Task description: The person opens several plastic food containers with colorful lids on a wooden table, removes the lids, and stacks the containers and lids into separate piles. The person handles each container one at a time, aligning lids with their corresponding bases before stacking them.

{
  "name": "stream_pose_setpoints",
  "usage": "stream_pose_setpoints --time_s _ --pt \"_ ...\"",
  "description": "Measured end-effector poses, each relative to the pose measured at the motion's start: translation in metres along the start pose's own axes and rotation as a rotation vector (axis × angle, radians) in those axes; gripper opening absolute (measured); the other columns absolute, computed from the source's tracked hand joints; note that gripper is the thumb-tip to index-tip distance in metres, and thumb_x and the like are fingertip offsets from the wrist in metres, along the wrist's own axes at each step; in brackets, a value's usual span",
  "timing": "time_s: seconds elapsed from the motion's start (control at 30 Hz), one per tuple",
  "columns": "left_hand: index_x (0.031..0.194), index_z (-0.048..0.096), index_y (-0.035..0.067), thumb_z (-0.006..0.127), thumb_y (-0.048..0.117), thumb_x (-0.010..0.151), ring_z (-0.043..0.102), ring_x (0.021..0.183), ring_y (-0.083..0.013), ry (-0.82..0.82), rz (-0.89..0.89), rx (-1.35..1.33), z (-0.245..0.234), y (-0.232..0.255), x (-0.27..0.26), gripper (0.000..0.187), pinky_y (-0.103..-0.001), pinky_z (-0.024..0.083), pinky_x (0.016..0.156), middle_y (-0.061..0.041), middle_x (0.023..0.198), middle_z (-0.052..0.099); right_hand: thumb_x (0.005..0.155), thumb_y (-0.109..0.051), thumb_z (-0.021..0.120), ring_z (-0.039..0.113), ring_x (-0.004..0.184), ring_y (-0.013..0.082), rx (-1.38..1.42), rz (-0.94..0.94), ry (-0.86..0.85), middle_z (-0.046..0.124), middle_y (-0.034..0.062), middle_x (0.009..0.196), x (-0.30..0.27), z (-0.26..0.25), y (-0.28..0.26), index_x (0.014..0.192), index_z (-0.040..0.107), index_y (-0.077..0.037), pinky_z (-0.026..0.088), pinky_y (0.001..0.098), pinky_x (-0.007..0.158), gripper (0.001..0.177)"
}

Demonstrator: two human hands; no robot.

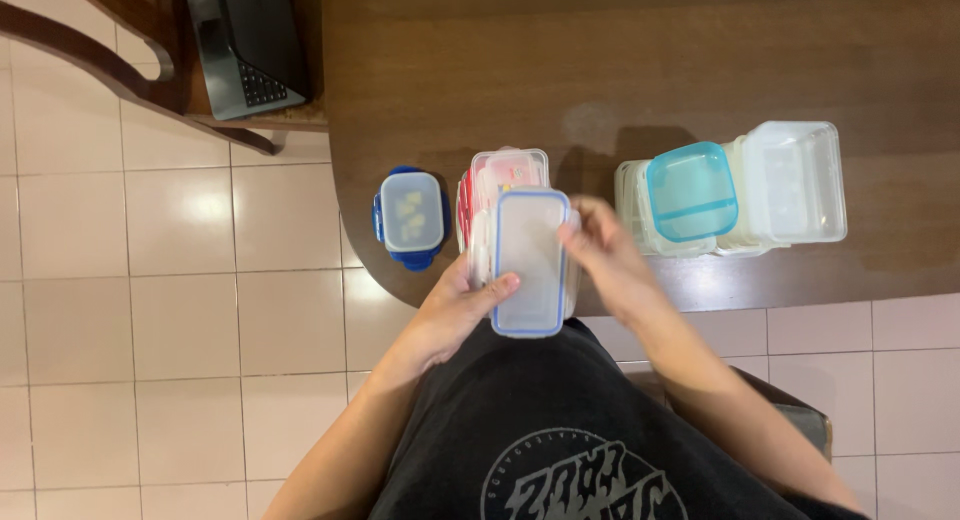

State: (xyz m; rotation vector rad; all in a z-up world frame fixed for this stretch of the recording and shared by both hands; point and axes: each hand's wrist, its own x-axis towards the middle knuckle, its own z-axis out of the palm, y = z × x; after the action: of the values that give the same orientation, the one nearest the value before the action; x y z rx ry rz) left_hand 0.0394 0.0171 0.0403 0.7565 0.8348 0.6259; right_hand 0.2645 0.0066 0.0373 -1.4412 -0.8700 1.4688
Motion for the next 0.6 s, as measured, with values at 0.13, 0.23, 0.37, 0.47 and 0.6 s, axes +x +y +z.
stream_pose_setpoints --time_s 0.13,0.23,0.37,0.47,0.6 --pt "0.141 0.050 -0.002 0.070 0.016 0.098 0.061 0.118 -0.0128 -0.086 0.007 0.095 -0.004 0.005 -0.003 0.050 -0.032 0.051 0.104 -0.007 0.128 0.065 0.098 -0.033 0.068 0.061 0.098 0.0113 -0.405 -0.063 -0.132 0.068 0.0030 0.107 0.021 -0.007 -0.044 0.119 0.071 -0.006 0.051 0.0279 0.084 0.035" --pt "0.144 0.048 0.000 0.070 0.015 0.095 0.062 0.117 -0.0127 -0.114 0.008 0.157 -0.006 0.006 0.000 0.056 -0.032 0.051 0.102 -0.006 0.126 0.065 0.090 -0.035 0.074 0.064 0.095 0.0100 -0.663 -0.042 -0.213 0.070 -0.0003 0.102 0.033 -0.008 -0.069 0.111 0.070 -0.007 0.052 0.0273 0.084 0.035" --pt "0.143 0.049 -0.001 0.072 0.015 0.095 0.063 0.115 -0.0146 -0.194 -0.034 0.203 -0.014 0.008 -0.001 0.056 -0.033 0.053 0.101 -0.008 0.126 0.067 0.086 -0.028 0.081 0.054 0.090 0.0088 -0.564 0.047 -0.485 0.060 -0.0018 0.097 0.045 -0.024 -0.080 0.099 0.067 -0.005 0.047 0.0265 0.078 0.030" --pt "0.145 0.047 0.000 0.072 0.015 0.095 0.063 0.116 -0.0144 -0.226 -0.035 0.221 -0.017 0.006 0.000 0.058 -0.033 0.053 0.102 -0.009 0.127 0.067 0.084 -0.025 0.081 0.051 0.084 0.0072 -0.279 0.324 -0.611 0.060 -0.0028 0.088 0.053 -0.032 -0.069 0.097 0.066 -0.007 0.042 0.0254 0.071 0.027" --pt "0.145 0.049 0.001 0.070 0.016 0.095 0.063 0.116 -0.0148 -0.164 -0.071 0.245 -0.015 0.002 0.004 0.056 -0.033 0.052 0.102 -0.008 0.127 0.068 0.092 -0.024 0.083 0.043 0.082 0.0104 -0.256 0.236 -0.544 0.051 0.0005 0.088 0.062 -0.029 -0.054 0.094 0.058 -0.002 0.037 0.0275 0.067 0.033"
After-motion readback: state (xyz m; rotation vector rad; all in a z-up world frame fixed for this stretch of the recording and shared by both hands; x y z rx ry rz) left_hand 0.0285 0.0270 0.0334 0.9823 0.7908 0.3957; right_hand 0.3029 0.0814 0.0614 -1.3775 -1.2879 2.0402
